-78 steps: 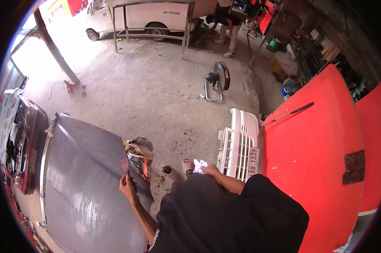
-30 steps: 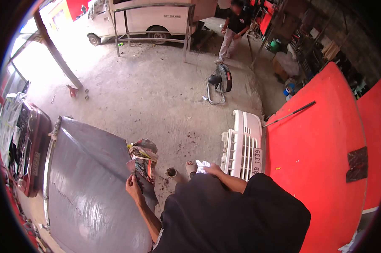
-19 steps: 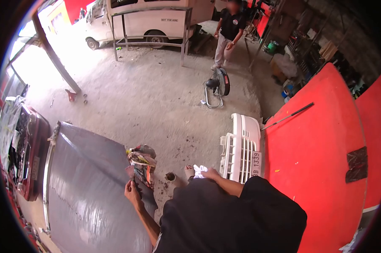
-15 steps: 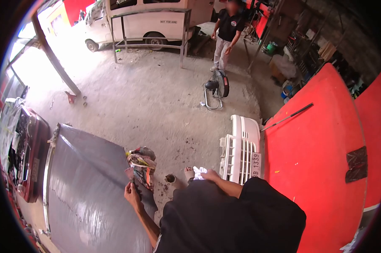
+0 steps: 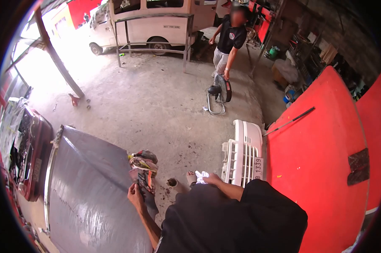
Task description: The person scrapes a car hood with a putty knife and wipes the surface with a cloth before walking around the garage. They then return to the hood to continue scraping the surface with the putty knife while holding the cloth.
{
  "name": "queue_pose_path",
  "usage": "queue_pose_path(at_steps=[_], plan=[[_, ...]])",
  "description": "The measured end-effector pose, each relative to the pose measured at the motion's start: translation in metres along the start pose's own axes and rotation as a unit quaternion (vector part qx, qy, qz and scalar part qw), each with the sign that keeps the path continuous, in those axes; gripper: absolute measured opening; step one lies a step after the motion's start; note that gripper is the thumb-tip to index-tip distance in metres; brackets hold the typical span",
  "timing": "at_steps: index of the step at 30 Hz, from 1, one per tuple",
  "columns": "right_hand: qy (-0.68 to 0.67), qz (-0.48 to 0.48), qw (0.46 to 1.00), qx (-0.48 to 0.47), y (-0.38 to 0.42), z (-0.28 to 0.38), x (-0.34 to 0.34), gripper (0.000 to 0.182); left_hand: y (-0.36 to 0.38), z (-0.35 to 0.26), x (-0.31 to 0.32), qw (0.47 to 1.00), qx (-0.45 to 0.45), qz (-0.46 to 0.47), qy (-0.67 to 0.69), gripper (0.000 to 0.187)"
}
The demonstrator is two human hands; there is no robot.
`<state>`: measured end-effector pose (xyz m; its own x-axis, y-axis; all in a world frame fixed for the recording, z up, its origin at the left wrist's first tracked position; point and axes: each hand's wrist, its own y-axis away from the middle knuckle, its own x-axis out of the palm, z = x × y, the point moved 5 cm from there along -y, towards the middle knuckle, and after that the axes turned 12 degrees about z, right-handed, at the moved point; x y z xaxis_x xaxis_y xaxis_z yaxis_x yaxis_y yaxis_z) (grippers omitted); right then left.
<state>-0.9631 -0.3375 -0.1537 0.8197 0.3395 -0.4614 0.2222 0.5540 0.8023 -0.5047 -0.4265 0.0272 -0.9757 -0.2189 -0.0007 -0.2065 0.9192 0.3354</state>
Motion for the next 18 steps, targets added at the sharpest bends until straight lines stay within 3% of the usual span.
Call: queue_pose_path(at_steps=[6, 13, 14, 18], plan=[[0.005, 0.005, 1.000, -0.020, 0.004, 0.002, -0.001, 0.061, -0.004, 0.022, -0.005, 1.000, 0.019, 0.001, -0.021, 0.027], [0.050, 0.027, 0.998, -0.024, 0.006, 0.003, 0.000, 0.079, 0.029, -0.022, 0.015, 0.999, 0.012, -0.002, -0.034, 0.028], [0.053, 0.016, 0.998, -0.026, 0.010, 0.006, -0.002, 0.078, 0.012, 0.005, 0.009, 0.997, 0.065, -0.009, -0.049, 0.028], [0.028, 0.024, 0.999, -0.029, 0.013, 0.008, -0.005, 0.076, 0.023, -0.009, 0.027, 0.999, 0.017, 0.022, 0.032, 0.026]])
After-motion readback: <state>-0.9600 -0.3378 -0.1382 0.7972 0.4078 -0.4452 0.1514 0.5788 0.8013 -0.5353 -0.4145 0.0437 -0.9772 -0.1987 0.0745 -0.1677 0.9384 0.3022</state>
